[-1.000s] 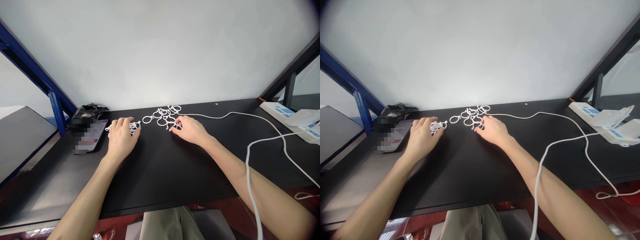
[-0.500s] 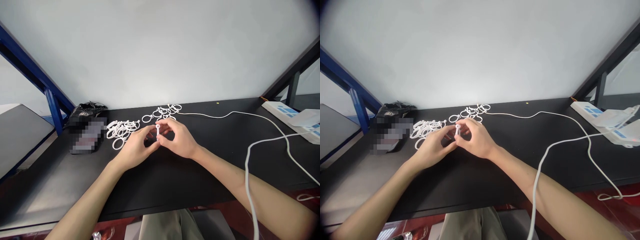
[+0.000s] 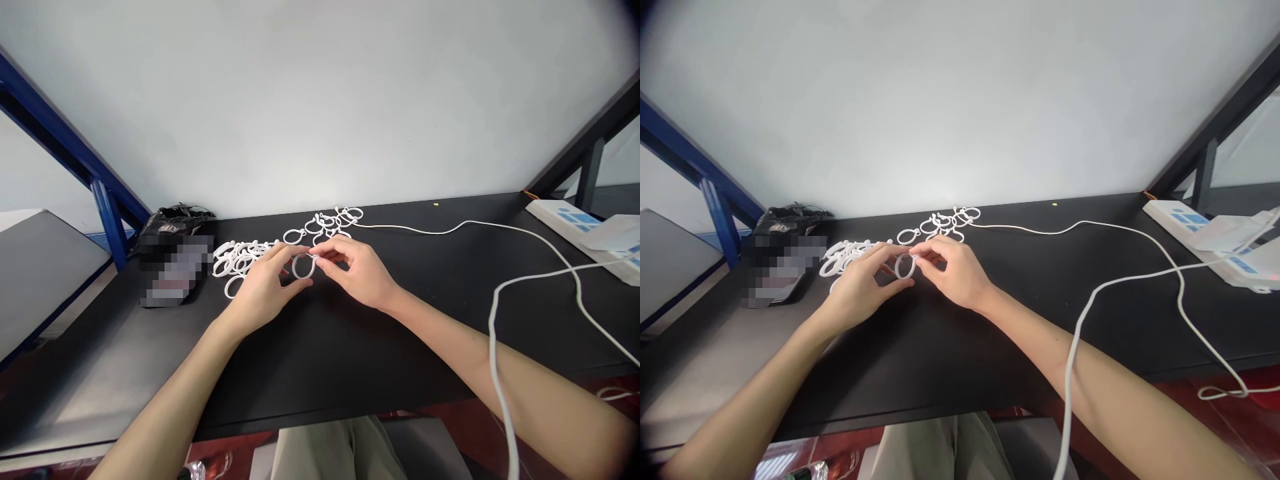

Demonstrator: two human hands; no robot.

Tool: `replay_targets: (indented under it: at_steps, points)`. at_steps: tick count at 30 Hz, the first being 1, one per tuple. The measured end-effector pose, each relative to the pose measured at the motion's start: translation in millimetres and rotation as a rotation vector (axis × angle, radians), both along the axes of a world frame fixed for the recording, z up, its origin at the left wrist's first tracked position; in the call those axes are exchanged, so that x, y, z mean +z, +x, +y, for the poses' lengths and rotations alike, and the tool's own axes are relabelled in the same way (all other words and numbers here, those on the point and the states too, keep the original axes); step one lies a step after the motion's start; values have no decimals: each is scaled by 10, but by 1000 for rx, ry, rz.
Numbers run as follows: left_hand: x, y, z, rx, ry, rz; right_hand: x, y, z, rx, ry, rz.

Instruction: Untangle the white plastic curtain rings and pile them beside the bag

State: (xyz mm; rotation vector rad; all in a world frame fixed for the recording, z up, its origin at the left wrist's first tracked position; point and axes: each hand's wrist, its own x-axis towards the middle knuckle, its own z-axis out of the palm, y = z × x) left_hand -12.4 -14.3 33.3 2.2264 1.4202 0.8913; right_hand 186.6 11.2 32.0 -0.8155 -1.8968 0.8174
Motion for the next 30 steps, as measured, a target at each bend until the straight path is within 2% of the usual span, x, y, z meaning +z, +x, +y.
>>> replay_targets:
  at_steps: [10, 15, 17, 20, 23, 25, 27, 30]
  points:
    - [36, 15, -22, -6, 42, -6, 31, -3, -1, -90, 87, -21]
    - [37, 10, -25, 1, 39, 24, -2, 6, 38, -90, 91, -34]
    - [24, -23, 5, 73, 79, 47, -19, 39, 86, -132, 129, -54]
    - [2, -123, 79, 292, 183, 118, -31, 131, 182, -275, 195, -120]
    - [-22, -245, 139, 514, 222, 236, -27, 240, 261, -386, 165, -306]
    - [-40, -302, 155, 613, 203, 309, -26, 294, 287, -397, 130, -475]
    - [-60, -322, 155, 655, 182, 359, -32, 323, 293, -368, 113, -627]
    - [-79, -287, 147, 613, 181, 375, -50, 322, 283, -311, 92, -768]
